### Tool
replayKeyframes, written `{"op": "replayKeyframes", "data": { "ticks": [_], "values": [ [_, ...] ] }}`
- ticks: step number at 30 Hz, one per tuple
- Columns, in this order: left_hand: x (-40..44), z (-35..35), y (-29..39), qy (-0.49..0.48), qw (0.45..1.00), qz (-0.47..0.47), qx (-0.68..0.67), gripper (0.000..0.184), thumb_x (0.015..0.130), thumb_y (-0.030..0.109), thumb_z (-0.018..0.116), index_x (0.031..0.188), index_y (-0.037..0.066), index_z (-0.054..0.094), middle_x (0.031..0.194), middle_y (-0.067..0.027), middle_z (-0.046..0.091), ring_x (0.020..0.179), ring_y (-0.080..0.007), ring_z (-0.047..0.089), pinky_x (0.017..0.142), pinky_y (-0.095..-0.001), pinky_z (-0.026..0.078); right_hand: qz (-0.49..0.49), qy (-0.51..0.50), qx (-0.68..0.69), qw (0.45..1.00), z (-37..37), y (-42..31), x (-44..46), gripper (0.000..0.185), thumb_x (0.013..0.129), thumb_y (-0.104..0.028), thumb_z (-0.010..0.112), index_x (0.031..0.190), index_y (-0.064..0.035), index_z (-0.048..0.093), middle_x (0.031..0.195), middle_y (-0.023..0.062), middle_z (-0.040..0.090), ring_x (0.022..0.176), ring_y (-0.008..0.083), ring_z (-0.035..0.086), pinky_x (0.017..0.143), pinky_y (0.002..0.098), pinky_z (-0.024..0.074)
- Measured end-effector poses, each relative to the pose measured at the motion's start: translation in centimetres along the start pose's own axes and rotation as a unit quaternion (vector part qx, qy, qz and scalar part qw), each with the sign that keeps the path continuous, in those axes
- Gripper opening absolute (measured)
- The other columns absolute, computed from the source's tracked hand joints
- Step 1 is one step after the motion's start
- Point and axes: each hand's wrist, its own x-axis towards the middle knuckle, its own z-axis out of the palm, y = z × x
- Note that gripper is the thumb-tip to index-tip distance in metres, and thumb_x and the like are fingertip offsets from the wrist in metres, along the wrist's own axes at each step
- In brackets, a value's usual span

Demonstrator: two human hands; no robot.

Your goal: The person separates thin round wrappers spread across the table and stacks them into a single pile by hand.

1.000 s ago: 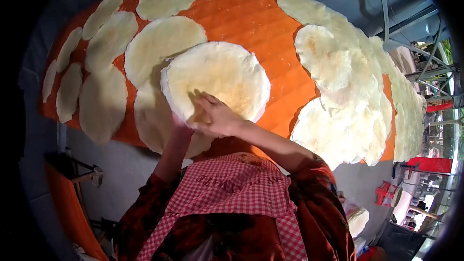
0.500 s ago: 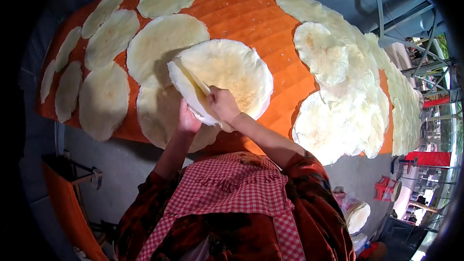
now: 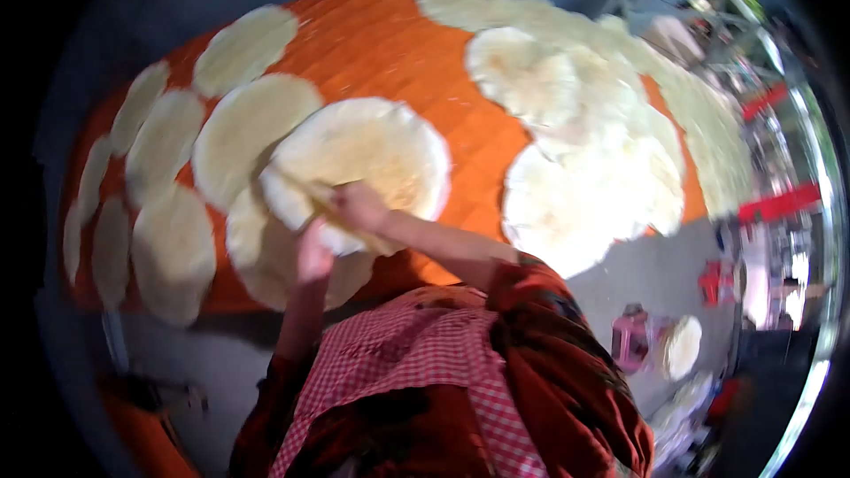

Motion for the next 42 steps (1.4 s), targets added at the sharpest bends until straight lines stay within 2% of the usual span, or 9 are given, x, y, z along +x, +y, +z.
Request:
{"op": "replayKeyframes", "data": {
  "ticks": [10,17,21,23,25,27,31,36,42],
  "values": [
    [0.5,-7.3,6.0,-0.013,0.998,-0.028,0.045,0.046,0.082,0.017,0.059,0.123,-0.001,0.049,0.122,-0.0151,0.053,0.112,-0.0309,0.051,0.096,-0.0430,0.042,0.143,0.248,0.223,0.932,-30.6,14.8,-3.5,0.016,0.083,-0.011,0.058,0.085,0.0034,0.064,0.080,0.0096,0.065,0.071,0.0181,0.064,0.063,0.0318,0.0522],
    [-3.3,-4.7,5.4,-0.277,0.953,-0.006,-0.122,0.062,0.088,0.037,0.055,0.135,0.001,0.037,0.142,-0.0120,0.039,0.128,-0.0314,0.037,0.108,-0.0455,0.026,0.327,0.331,0.243,0.851,-30.8,31.3,-13.1,0.015,0.081,-0.012,0.059,0.081,0.0019,0.064,0.069,0.0116,0.064,0.055,0.0215,0.062,0.045,0.0329,0.0485],
    [-1.4,-7.9,2.9,-0.217,0.919,0.201,0.260,0.062,0.091,0.038,0.048,0.139,0.003,0.032,0.144,-0.0119,0.034,0.132,-0.0323,0.031,0.111,-0.0491,0.018,0.306,0.352,-0.066,0.882,-28.5,36.5,-10.6,0.020,0.074,-0.016,0.061,0.081,0.0016,0.065,0.076,0.0172,0.066,0.062,0.0275,0.064,0.055,0.0382,0.0489],
    [-1.4,-7.7,3.1,-0.228,0.947,0.140,0.176,0.059,0.091,0.034,0.046,0.139,0.003,0.031,0.145,-0.0124,0.034,0.132,-0.0326,0.032,0.111,-0.0498,0.018,0.389,0.335,-0.132,0.848,-30.9,33.8,-8.6,0.034,0.078,-0.027,0.052,0.091,0.0007,0.066,0.097,0.0240,0.064,0.097,0.0390,0.060,0.085,0.0464,0.0463],
    [-1.5,-5.1,4.3,-0.237,0.949,-0.073,-0.197,0.053,0.092,0.027,0.046,0.137,0.001,0.034,0.144,-0.0134,0.034,0.130,-0.0327,0.035,0.110,-0.0492,0.022,0.378,0.292,-0.241,0.845,-35.4,31.4,-9.0,0.038,0.081,-0.032,0.054,0.098,0.0005,0.064,0.102,0.0231,0.063,0.096,0.0376,0.061,0.084,0.0469,0.0466],
    [-1.7,-4.2,4.1,-0.239,0.963,-0.025,-0.125,0.046,0.092,0.019,0.045,0.133,0.000,0.038,0.139,-0.0129,0.041,0.125,-0.0327,0.042,0.107,-0.0467,0.030,0.399,0.225,-0.279,0.844,-37.6,27.4,-9.9,0.047,0.079,-0.037,0.062,0.107,0.0010,0.060,0.102,0.0217,0.063,0.093,0.0371,0.061,0.083,0.0459,0.0471],
    [-2.9,-4.2,4.1,-0.199,0.975,0.055,0.081,0.044,0.091,0.022,0.051,0.130,0.004,0.043,0.128,-0.0105,0.052,0.118,-0.0282,0.049,0.098,-0.0454,0.039,0.105,0.307,-0.234,0.917,-29.2,14.8,-7.4,0.050,0.075,-0.029,0.075,0.112,-0.0013,0.057,0.103,0.0183,0.063,0.095,0.0313,0.062,0.080,0.0388,0.0490],
    [-0.2,-3.3,2.7,-0.052,0.998,-0.033,0.019,0.037,0.088,0.018,0.058,0.123,0.009,0.050,0.119,-0.0067,0.057,0.107,-0.0216,0.056,0.088,-0.0425,0.044,0.069,-0.085,0.099,0.989,-5.7,-2.6,-5.3,0.077,0.081,-0.040,0.068,0.138,-0.0005,0.035,0.129,0.0221,0.049,0.104,0.0269,0.057,0.093,0.0337,0.0437],
    [-0.7,-3.6,3.2,0.019,0.998,-0.016,0.062,0.038,0.086,0.016,0.060,0.121,0.008,0.050,0.110,-0.0092,0.058,0.099,-0.0269,0.058,0.082,-0.0483,0.048,-0.035,-0.043,-0.001,0.998,1.7,2.4,6.3,0.022,0.075,-0.017,0.063,0.093,-0.0027,0.064,0.083,0.0163,0.066,0.072,0.0293,0.063,0.068,0.0385,0.0485]
  ]
}}
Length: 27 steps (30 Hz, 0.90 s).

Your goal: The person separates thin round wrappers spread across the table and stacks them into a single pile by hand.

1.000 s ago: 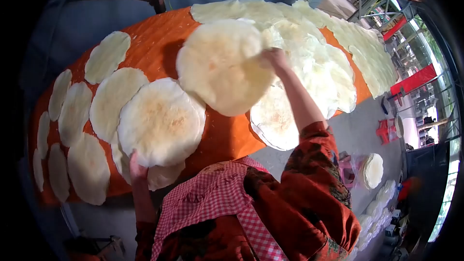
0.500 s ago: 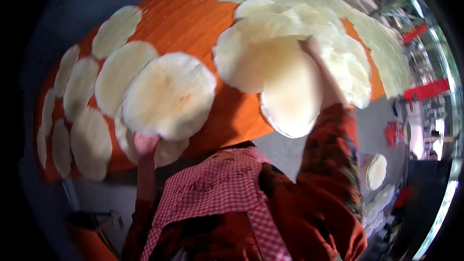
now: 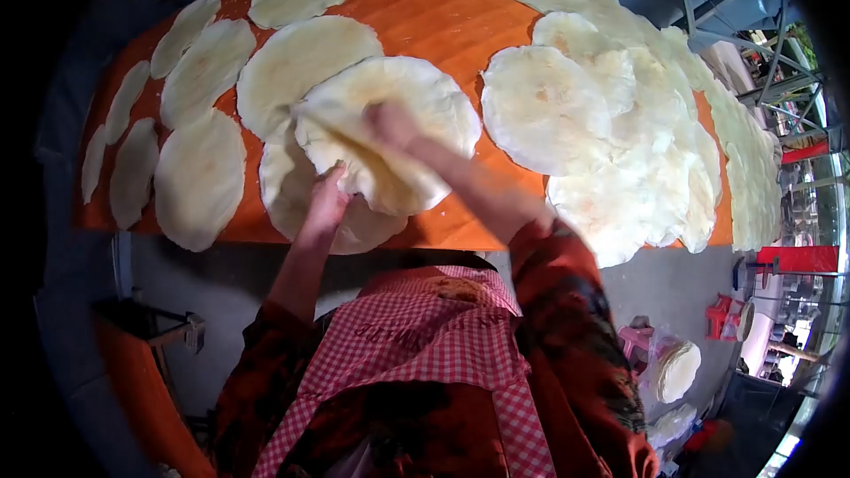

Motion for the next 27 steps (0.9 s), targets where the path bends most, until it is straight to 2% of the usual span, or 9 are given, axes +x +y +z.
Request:
{"op": "replayKeyframes", "data": {
  "ticks": [1,3,7,10,11,12,18,22,27],
  "values": [
    [-0.3,-0.3,0.4,-0.007,1.000,-0.015,-0.011,0.039,0.085,0.016,0.061,0.121,0.008,0.050,0.109,-0.0090,0.058,0.100,-0.0277,0.057,0.081,-0.0486,0.049,-0.158,0.065,-0.102,0.980,-3.5,3.7,3.0,0.021,0.080,-0.017,0.057,0.092,-0.0013,0.064,0.083,0.0126,0.067,0.068,0.0262,0.064,0.063,0.0363,0.0509],
    [-0.4,-0.8,0.4,0.074,0.997,-0.026,-0.018,0.052,0.083,0.020,0.063,0.130,0.009,0.042,0.119,-0.0121,0.051,0.111,-0.0304,0.050,0.084,-0.0515,0.047,-0.042,-0.005,0.097,0.994,-16.4,1.9,5.9,0.025,0.088,-0.018,0.050,0.097,0.0018,0.063,0.084,0.0128,0.067,0.067,0.0208,0.066,0.060,0.0328,0.0548],
    [0.8,-3.5,-1.3,0.003,0.994,-0.032,-0.106,0.057,0.088,0.035,0.054,0.137,0.012,0.035,0.133,-0.0116,0.043,0.121,-0.0310,0.043,0.093,-0.0555,0.041,-0.035,0.147,-0.176,0.973,-27.1,-10.8,4.2,0.025,0.086,-0.019,0.053,0.100,-0.0023,0.066,0.074,0.0119,0.066,0.068,0.0169,0.060,0.062,0.0348,0.0489],
    [-2.1,-1.3,0.1,-0.022,0.981,-0.024,-0.189,0.062,0.091,0.044,0.048,0.139,0.009,0.032,0.138,-0.0120,0.040,0.124,-0.0309,0.041,0.099,-0.0522,0.037,-0.147,0.074,-0.408,0.898,-23.9,-14.4,1.0,0.021,0.085,-0.009,0.052,0.102,-0.0056,0.064,0.082,0.0155,0.066,0.067,0.0241,0.065,0.063,0.0347,0.0519],
    [-2.9,-0.1,1.1,-0.024,0.978,-0.022,-0.204,0.065,0.091,0.047,0.047,0.139,0.007,0.030,0.140,-0.0124,0.038,0.125,-0.0308,0.041,0.102,-0.0503,0.036,-0.112,0.084,-0.234,0.962,-20.6,-11.7,0.4,0.016,0.080,-0.012,0.051,0.091,-0.0091,0.062,0.071,0.0132,0.061,0.064,0.0292,0.062,0.059,0.0409,0.0499],
    [-2.8,0.1,1.2,-0.049,0.974,-0.019,-0.222,0.061,0.091,0.045,0.048,0.137,0.007,0.034,0.134,-0.0126,0.043,0.119,-0.0295,0.046,0.097,-0.0486,0.040,-0.199,0.130,-0.281,0.930,-16.8,-11.2,-1.1,0.013,0.078,-0.011,0.052,0.088,-0.0087,0.061,0.075,0.0148,0.063,0.068,0.0326,0.062,0.060,0.0439,0.0497],
    [1.6,-3.6,-1.3,0.006,0.996,-0.044,-0.071,0.036,0.092,0.028,0.043,0.119,0.005,0.050,0.105,-0.0087,0.057,0.093,-0.0214,0.057,0.077,-0.0383,0.051,-0.092,-0.030,-0.208,0.973,2.7,-4.3,-6.9,0.015,0.076,-0.016,0.056,0.084,-0.0036,0.060,0.077,0.0172,0.063,0.066,0.0315,0.063,0.056,0.0410,0.0506],
    [-1.3,0.3,1.1,0.021,0.995,-0.007,-0.102,0.028,0.087,0.016,0.047,0.111,0.004,0.054,0.091,-0.0050,0.058,0.078,-0.0163,0.057,0.069,-0.0341,0.051,-0.079,0.025,-0.178,0.981,3.3,-4.8,-7.2,0.024,0.079,-0.026,0.060,0.088,-0.0034,0.058,0.075,0.0162,0.061,0.067,0.0340,0.061,0.060,0.0428,0.0498],
    [0.0,-0.5,0.4,-0.101,0.981,0.006,-0.166,0.033,0.077,0.003,0.050,0.110,0.001,0.054,0.085,-0.0057,0.058,0.069,-0.0141,0.055,0.056,-0.0258,0.047,-0.019,-0.058,-0.115,0.992,1.8,-6.5,-6.0,0.048,0.082,-0.046,0.056,0.099,-0.0014,0.053,0.079,0.0199,0.062,0.072,0.0366,0.062,0.063,0.0444,0.0499]
  ]
}}
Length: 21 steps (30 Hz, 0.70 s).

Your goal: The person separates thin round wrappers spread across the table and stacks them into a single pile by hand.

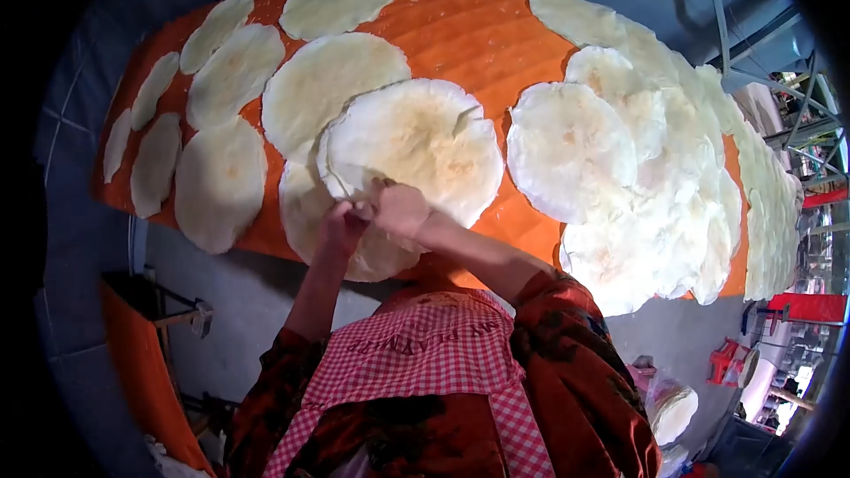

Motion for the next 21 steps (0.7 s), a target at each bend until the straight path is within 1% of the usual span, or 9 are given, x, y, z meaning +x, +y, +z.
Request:
{"op": "replayKeyframes", "data": {
  "ticks": [3,5,8,14,16,18,19,20,21],
  "values": [
    [-0.1,0.7,-0.5,0.019,0.992,0.042,0.122,0.037,0.071,-0.001,0.050,0.107,-0.001,0.055,0.087,-0.0059,0.059,0.072,-0.0150,0.056,0.056,-0.0244,0.046,0.044,-0.079,0.005,0.996,-0.3,-0.9,0.9,0.067,0.081,-0.061,0.051,0.110,-0.0014,0.048,0.085,0.0217,0.063,0.077,0.0371,0.063,0.065,0.0446,0.0501],
    [-0.5,3.7,-0.2,0.046,0.983,0.055,0.172,0.032,0.071,-0.002,0.051,0.102,-0.001,0.057,0.087,-0.0057,0.059,0.073,-0.0147,0.057,0.058,-0.0243,0.048,0.056,-0.028,0.003,0.998,0.8,-0.5,1.5,0.066,0.078,-0.062,0.053,0.108,-0.0036,0.052,0.083,0.0196,0.064,0.076,0.0356,0.063,0.066,0.0440,0.0501],
    [-0.3,4.6,0.0,0.104,0.983,0.072,0.134,0.027,0.073,-0.003,0.050,0.097,0.001,0.060,0.090,-0.0062,0.059,0.077,-0.0152,0.059,0.064,-0.0262,0.050,0.044,-0.024,0.051,0.997,0.0,-0.4,2.1,0.052,0.079,-0.054,0.056,0.101,-0.0072,0.058,0.079,0.0164,0.064,0.077,0.0356,0.064,0.067,0.0419,0.0506],
    [1.1,3.8,-1.0,0.008,0.977,0.108,0.186,0.016,0.081,0.000,0.054,0.095,0.005,0.058,0.090,-0.0057,0.059,0.081,-0.0159,0.058,0.068,-0.0294,0.050,0.069,0.004,0.099,0.993,-2.8,-0.7,2.8,0.036,0.080,-0.033,0.057,0.094,0.0000,0.063,0.086,0.0231,0.064,0.081,0.0382,0.063,0.072,0.0427,0.0501],
    [2.1,2.9,-1.0,0.039,0.900,0.249,0.357,0.014,0.083,0.002,0.055,0.096,0.005,0.058,0.088,-0.0043,0.058,0.078,-0.0142,0.057,0.066,-0.0280,0.049,0.034,-0.016,0.117,0.992,-4.1,1.4,4.4,0.030,0.079,-0.024,0.057,0.094,0.0011,0.064,0.088,0.0241,0.063,0.084,0.0382,0.062,0.075,0.0428,0.0495],
    [2.7,0.1,-0.3,0.050,0.892,0.259,0.368,0.013,0.085,0.003,0.055,0.098,0.004,0.057,0.087,-0.0037,0.057,0.076,-0.0132,0.056,0.065,-0.0270,0.048,0.017,-0.001,0.144,0.989,-4.3,5.1,7.5,0.024,0.075,-0.010,0.056,0.094,0.0013,0.065,0.087,0.0246,0.063,0.088,0.0384,0.061,0.077,0.0436,0.0483],
    [3.1,-2.3,1.3,0.045,0.932,0.200,0.300,0.015,0.086,0.004,0.054,0.100,0.004,0.058,0.087,-0.0038,0.057,0.075,-0.0129,0.056,0.064,-0.0266,0.047,-0.066,0.077,0.154,0.983,-5.0,6.9,8.5,0.021,0.075,-0.009,0.056,0.091,0.0007,0.065,0.084,0.0230,0.063,0.082,0.0361,0.062,0.074,0.0436,0.0477],
    [3.5,-3.4,2.1,0.039,0.963,0.139,0.228,0.016,0.087,0.005,0.054,0.102,0.003,0.058,0.087,-0.0039,0.057,0.075,-0.0127,0.055,0.063,-0.0262,0.046,-0.060,0.037,0.144,0.987,-9.1,7.6,9.0,0.017,0.074,-0.010,0.056,0.087,-0.0004,0.064,0.077,0.0205,0.062,0.075,0.0326,0.062,0.070,0.0408,0.0473],
    [2.1,-0.5,2.8,0.063,0.939,0.167,0.293,0.022,0.086,0.005,0.053,0.108,0.003,0.055,0.094,-0.0039,0.057,0.076,-0.0122,0.055,0.066,-0.0259,0.047,-0.101,0.053,0.105,0.988,-12.4,10.2,10.6,0.016,0.076,-0.013,0.057,0.085,-0.0010,0.063,0.070,0.0185,0.059,0.069,0.0292,0.060,0.067,0.0380,0.0463]
  ]
}}
